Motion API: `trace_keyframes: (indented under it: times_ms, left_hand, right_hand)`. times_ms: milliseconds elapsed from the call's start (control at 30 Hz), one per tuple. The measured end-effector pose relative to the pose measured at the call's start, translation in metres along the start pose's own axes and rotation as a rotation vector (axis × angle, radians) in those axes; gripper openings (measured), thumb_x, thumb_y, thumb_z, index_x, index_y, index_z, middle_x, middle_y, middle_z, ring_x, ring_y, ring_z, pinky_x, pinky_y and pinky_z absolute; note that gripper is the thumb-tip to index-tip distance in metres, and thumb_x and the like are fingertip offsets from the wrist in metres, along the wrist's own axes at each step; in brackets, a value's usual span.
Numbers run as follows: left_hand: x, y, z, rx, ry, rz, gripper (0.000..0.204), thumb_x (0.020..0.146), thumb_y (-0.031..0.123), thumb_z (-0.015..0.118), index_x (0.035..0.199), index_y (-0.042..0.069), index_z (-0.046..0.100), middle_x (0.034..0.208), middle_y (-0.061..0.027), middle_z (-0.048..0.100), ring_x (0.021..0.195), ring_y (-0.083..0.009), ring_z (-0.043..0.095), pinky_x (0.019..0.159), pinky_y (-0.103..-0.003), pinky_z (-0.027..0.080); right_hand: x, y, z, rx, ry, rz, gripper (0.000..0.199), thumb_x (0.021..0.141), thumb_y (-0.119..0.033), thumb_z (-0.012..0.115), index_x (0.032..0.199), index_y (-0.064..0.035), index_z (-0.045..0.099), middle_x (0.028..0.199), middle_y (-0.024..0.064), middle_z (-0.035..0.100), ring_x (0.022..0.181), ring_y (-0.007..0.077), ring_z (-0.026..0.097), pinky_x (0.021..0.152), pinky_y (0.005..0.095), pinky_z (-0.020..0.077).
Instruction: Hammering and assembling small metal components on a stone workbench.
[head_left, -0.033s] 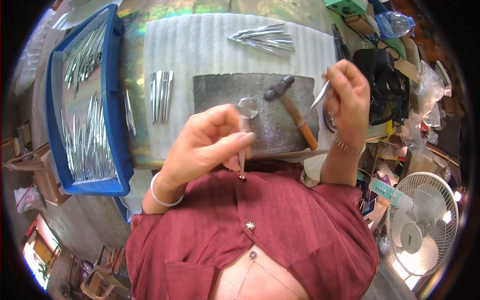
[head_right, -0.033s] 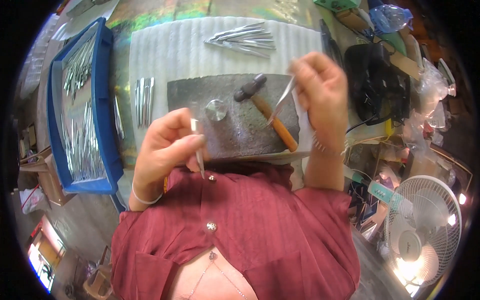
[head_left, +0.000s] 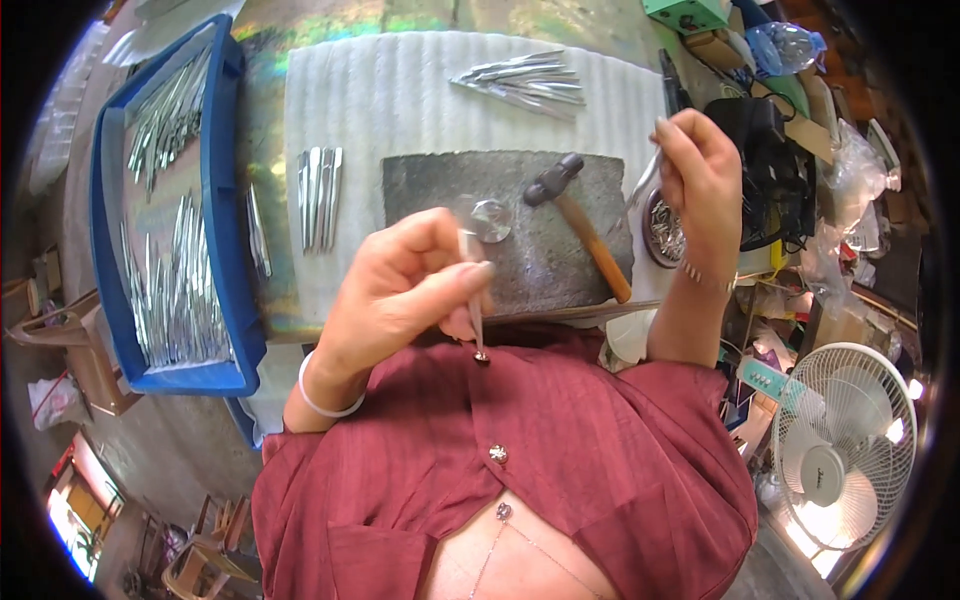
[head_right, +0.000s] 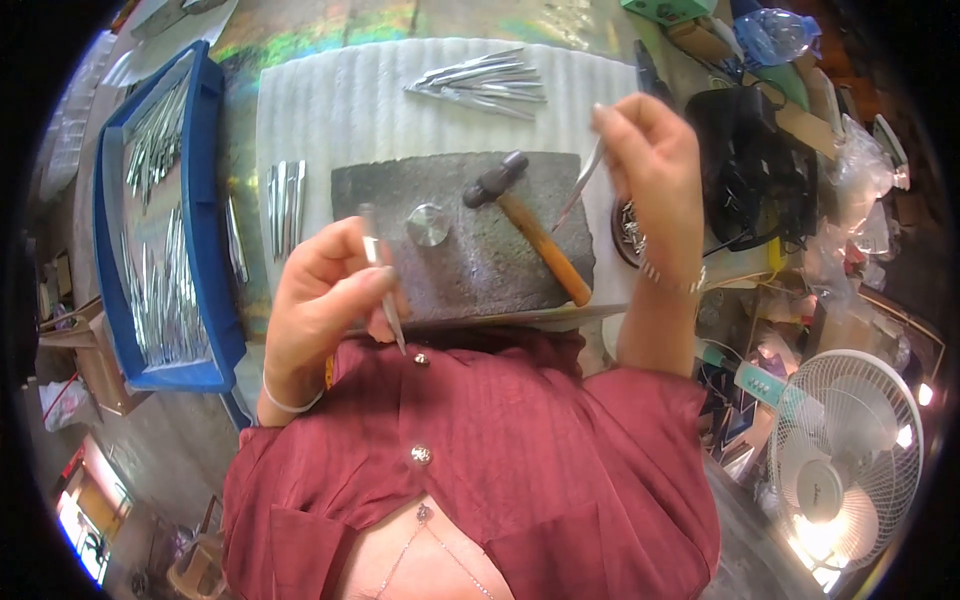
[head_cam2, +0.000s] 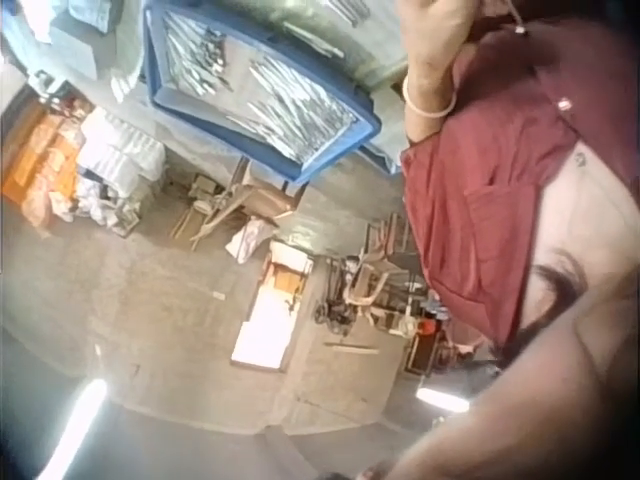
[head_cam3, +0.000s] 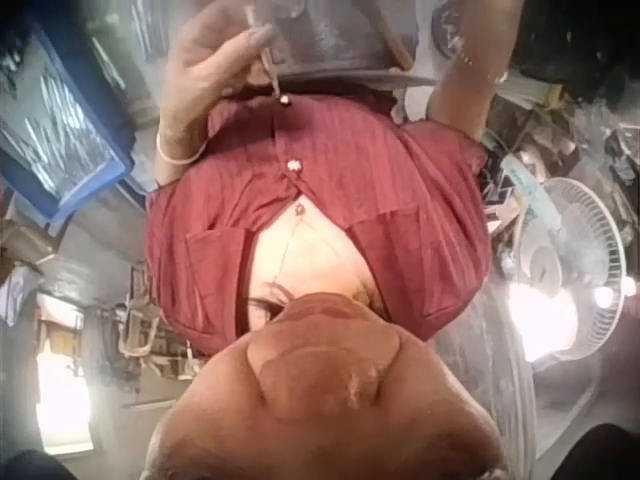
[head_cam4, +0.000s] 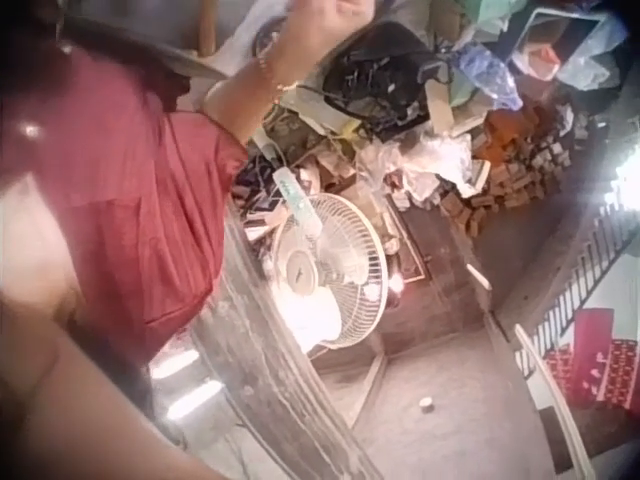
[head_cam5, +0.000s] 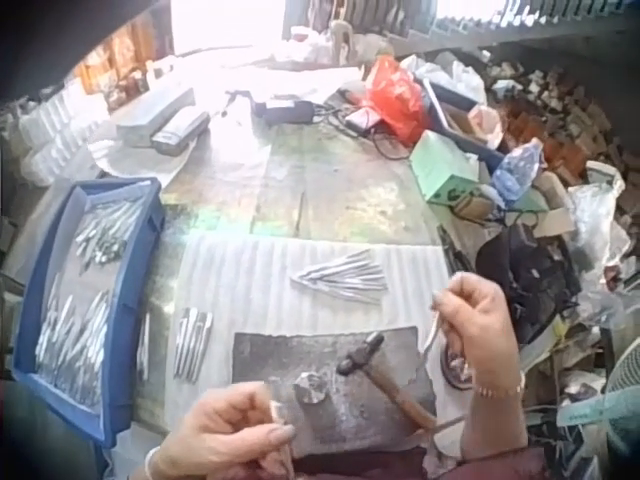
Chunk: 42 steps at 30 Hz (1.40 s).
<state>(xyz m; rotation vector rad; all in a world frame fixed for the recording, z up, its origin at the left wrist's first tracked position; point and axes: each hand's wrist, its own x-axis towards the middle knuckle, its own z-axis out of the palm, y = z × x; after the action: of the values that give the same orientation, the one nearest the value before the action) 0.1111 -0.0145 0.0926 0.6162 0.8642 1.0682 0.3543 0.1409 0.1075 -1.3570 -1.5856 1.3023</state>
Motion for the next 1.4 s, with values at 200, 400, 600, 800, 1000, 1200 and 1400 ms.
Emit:
trace_keyframes:
  times_ms: [200,400,600,800,1000,1200,1400]
  left_hand:
    - [0.001,-0.003,-0.005,-0.211,0.135,0.213,0.01,0.092,0.004,0.051,0.102,0.002,0.049,0.083,-0.017,0.065,0.061,-0.0162,0.065,0.054,-0.023,0.053]
    - [0.005,-0.02,-0.006,-0.566,0.215,0.189,0.013,0.092,0.006,0.052,0.105,0.005,0.049,0.094,-0.0207,0.064,0.075,-0.0231,0.068,0.064,-0.03,0.058]
    - [0.011,-0.033,0.004,-0.694,0.11,0.062,0.008,0.091,0.005,0.054,0.098,0.004,0.052,0.097,-0.0188,0.064,0.08,-0.0217,0.068,0.068,-0.03,0.058]
    - [-0.017,-0.038,-0.003,-0.187,-0.037,-0.048,0.01,0.086,0.003,0.062,0.094,0.001,0.055,0.088,-0.0104,0.066,0.073,-0.0127,0.064,0.066,-0.024,0.053]
    - [-0.031,-0.036,-0.001,0.084,0.013,0.011,0.012,0.088,0.006,0.061,0.092,0.0,0.052,0.084,-0.0069,0.065,0.072,-0.0072,0.06,0.065,-0.021,0.049]
    - [-0.029,-0.033,-0.001,-0.099,0.008,-0.036,0.012,0.09,0.008,0.059,0.092,0.0,0.051,0.081,-0.0077,0.066,0.077,-0.0068,0.061,0.064,-0.021,0.049]
    - [-0.036,0.005,0.012,1.052,0.27,0.705,0.012,0.079,0.0,0.064,0.09,-0.004,0.062,0.088,-0.0157,0.065,0.077,-0.0247,0.066,0.068,-0.029,0.054]
  right_hand:
    - [0.087,0.082,-0.049,-0.525,-0.115,0.063,0.018,0.087,-0.021,0.06,0.079,-0.0038,0.059,0.058,-0.0029,0.049,0.046,0.0033,0.043,0.04,0.0199,0.0322]
    - [0.005,0.008,0.011,-0.315,-0.178,-0.153,0.031,0.08,-0.006,0.062,0.11,-0.0027,0.059,0.08,0.0043,0.063,0.058,0.0074,0.052,0.053,0.0225,0.0437]
    - [-0.068,0.01,0.073,0.456,-0.543,-0.172,0.025,0.081,0.003,0.065,0.106,0.0026,0.061,0.083,0.0024,0.062,0.059,0.0035,0.051,0.05,0.018,0.0409]
    - [-0.078,0.005,0.082,0.662,-0.563,0.147,0.012,0.087,-0.006,0.064,0.096,0.0021,0.062,0.071,0.0013,0.061,0.057,0.0017,0.051,0.048,0.0153,0.0395]
    - [-0.083,0.003,0.096,0.553,-0.613,0.29,0.009,0.088,-0.005,0.062,0.094,0.0021,0.06,0.073,0.0017,0.061,0.06,0.0031,0.054,0.051,0.0166,0.0421]
    - [-0.078,0.002,0.099,0.528,-0.615,0.282,0.011,0.088,-0.006,0.061,0.095,0.0019,0.058,0.079,0.0025,0.062,0.068,0.0052,0.058,0.059,0.0194,0.0483]
    - [-0.068,0.001,0.095,0.607,-0.601,0.438,0.011,0.09,-0.009,0.06,0.085,-0.0017,0.053,0.069,-0.004,0.052,0.059,0.0009,0.045,0.05,0.0175,0.0353]
